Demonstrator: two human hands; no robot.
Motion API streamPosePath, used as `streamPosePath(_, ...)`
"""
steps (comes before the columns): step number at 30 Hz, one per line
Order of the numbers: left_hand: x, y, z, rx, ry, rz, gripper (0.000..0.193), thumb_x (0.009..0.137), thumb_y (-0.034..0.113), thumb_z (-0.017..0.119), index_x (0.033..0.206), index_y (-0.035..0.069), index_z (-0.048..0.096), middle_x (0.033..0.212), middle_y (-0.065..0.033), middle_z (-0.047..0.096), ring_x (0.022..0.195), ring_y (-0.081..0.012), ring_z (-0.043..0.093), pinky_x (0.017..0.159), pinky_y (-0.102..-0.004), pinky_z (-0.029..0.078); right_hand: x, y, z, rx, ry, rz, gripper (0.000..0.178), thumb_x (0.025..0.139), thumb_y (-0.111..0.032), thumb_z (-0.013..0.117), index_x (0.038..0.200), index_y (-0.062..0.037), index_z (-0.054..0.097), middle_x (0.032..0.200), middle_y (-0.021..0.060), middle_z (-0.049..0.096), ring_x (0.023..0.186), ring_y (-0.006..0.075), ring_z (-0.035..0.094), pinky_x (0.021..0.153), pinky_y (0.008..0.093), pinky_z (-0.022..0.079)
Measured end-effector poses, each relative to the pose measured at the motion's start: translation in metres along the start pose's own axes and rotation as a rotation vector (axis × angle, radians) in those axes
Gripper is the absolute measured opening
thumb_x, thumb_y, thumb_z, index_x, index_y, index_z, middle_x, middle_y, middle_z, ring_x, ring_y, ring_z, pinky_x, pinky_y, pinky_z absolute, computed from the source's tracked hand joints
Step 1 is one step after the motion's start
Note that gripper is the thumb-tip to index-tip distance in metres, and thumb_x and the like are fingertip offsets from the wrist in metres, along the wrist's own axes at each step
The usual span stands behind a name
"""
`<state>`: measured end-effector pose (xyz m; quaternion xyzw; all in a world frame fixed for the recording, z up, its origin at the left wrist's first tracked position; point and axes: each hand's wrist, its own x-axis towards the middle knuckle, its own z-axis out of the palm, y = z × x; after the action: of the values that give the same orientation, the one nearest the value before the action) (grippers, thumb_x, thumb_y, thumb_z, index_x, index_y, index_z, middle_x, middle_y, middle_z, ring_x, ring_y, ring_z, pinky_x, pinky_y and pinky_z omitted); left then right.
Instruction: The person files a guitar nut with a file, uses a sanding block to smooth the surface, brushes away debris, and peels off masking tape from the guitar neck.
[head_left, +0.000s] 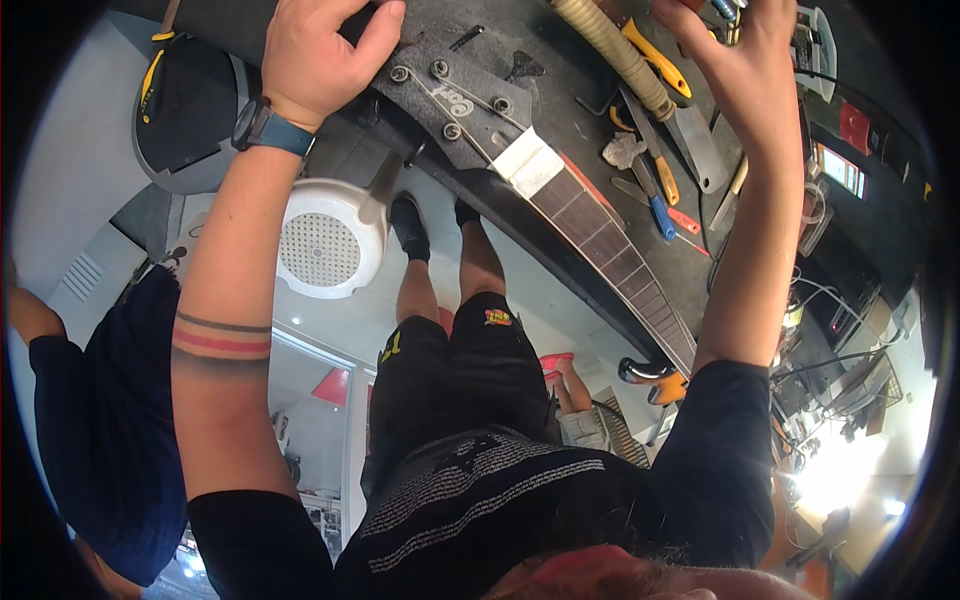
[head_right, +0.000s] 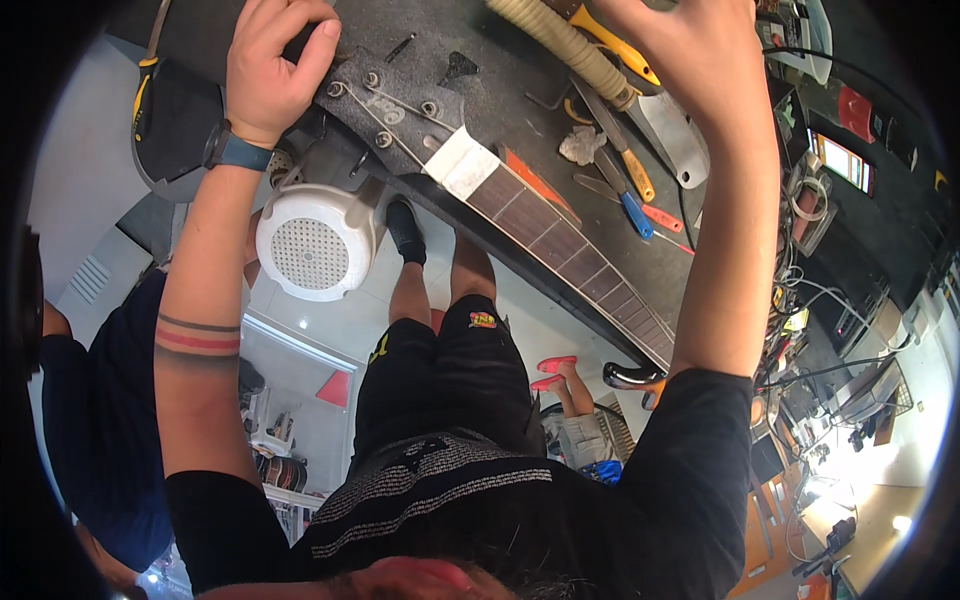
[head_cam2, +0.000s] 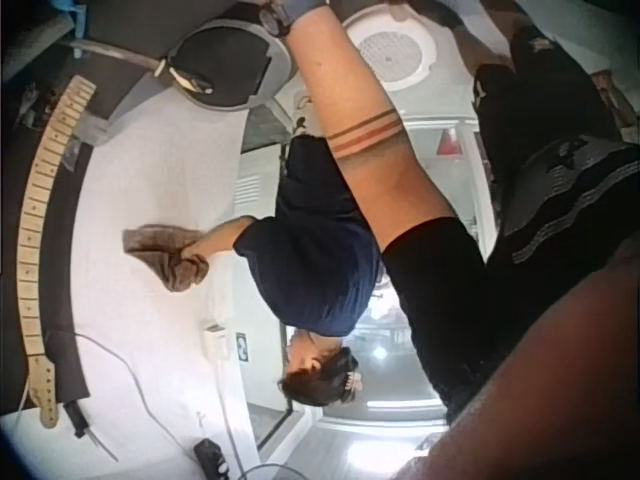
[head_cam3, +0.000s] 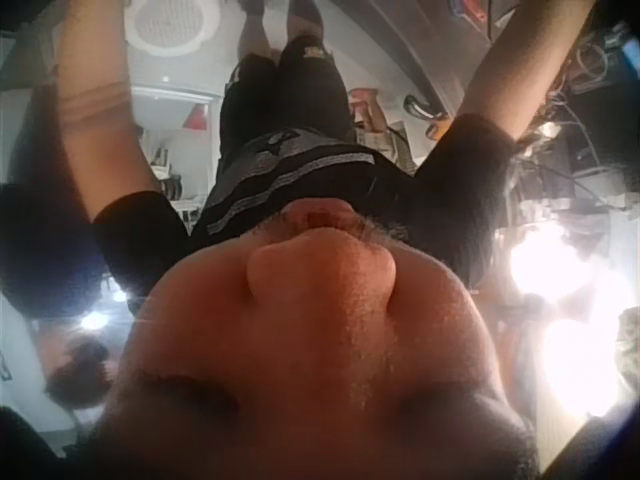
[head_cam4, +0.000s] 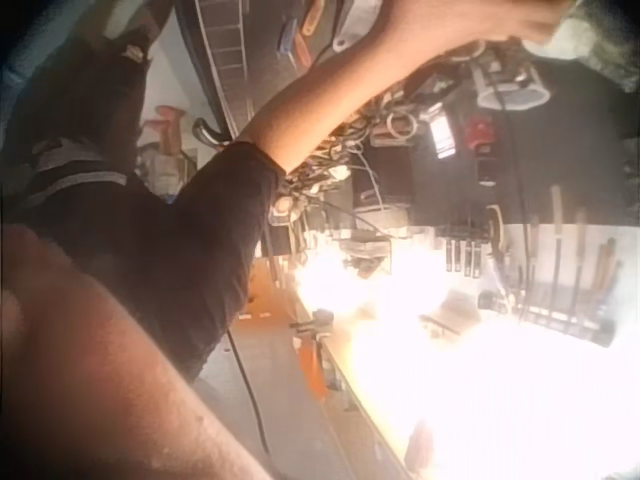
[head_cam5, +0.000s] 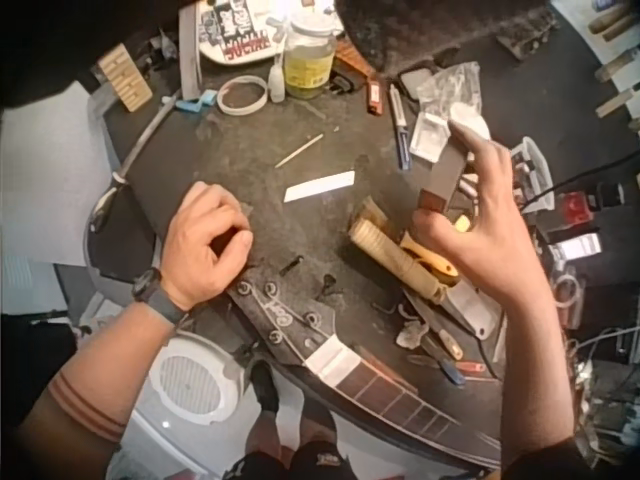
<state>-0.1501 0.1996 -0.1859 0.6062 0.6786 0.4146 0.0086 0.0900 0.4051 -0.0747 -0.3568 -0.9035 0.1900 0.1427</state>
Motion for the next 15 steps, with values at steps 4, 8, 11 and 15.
streamPosePath(4, -0.001, -0.005, -0.006, -0.007, -0.029, -0.008, 0.008, 0.084, 0.008, 0.072, 0.083, 0.002, 0.066, 0.091, -0.0143, 0.063, 0.086, -0.0356, 0.058, 0.079, -0.0437, 0.047, -0.017, 0.011, 0.006, -0.024, 0.154, -0.08, 0.088, 0.079, -0.03, 0.079, 0.157, -0.0085, 0.043, 0.144, 0.0196, 0.048, 0.136, 0.0363, 0.051, 0.117, 0.0464, 0.043)
streamPosePath(8, -0.001, -0.007, -0.006, 0.004, -0.024, -0.001, 0.008, 0.084, 0.007, 0.072, 0.083, 0.002, 0.066, 0.091, -0.0139, 0.063, 0.086, -0.0355, 0.058, 0.079, -0.0433, 0.047, -0.041, 0.008, -0.008, -0.212, 0.095, -0.067, 0.089, 0.078, -0.039, 0.081, 0.154, -0.008, 0.046, 0.141, 0.0185, 0.048, 0.137, 0.0348, 0.05, 0.116, 0.049, 0.043)
streamPosePath(11, 0.0, -0.008, -0.005, 0.003, 0.004, -0.003, 0.008, 0.085, 0.008, 0.072, 0.083, 0.002, 0.066, 0.09, -0.0137, 0.063, 0.087, -0.0353, 0.058, 0.079, -0.0429, 0.048, -0.066, 0.0, 0.0, -0.106, 0.095, -0.158, 0.094, 0.078, -0.049, 0.087, 0.154, -0.0089, 0.049, 0.14, 0.0168, 0.051, 0.133, 0.0355, 0.05, 0.115, 0.0495, 0.041)
streamPosePath(15, 0.001, 0.002, -0.007, -0.001, -0.006, -0.01, 0.008, 0.085, 0.008, 0.072, 0.082, 0.002, 0.066, 0.09, -0.0133, 0.063, 0.089, -0.0352, 0.058, 0.08, -0.043, 0.048, -0.099, -0.02, 0.013, 0.018, 0.023, -0.173, 0.097, 0.071, -0.046, 0.092, 0.152, -0.0098, 0.052, 0.138, 0.0165, 0.052, 0.136, 0.0356, 0.046, 0.111, 0.0477, 0.044)
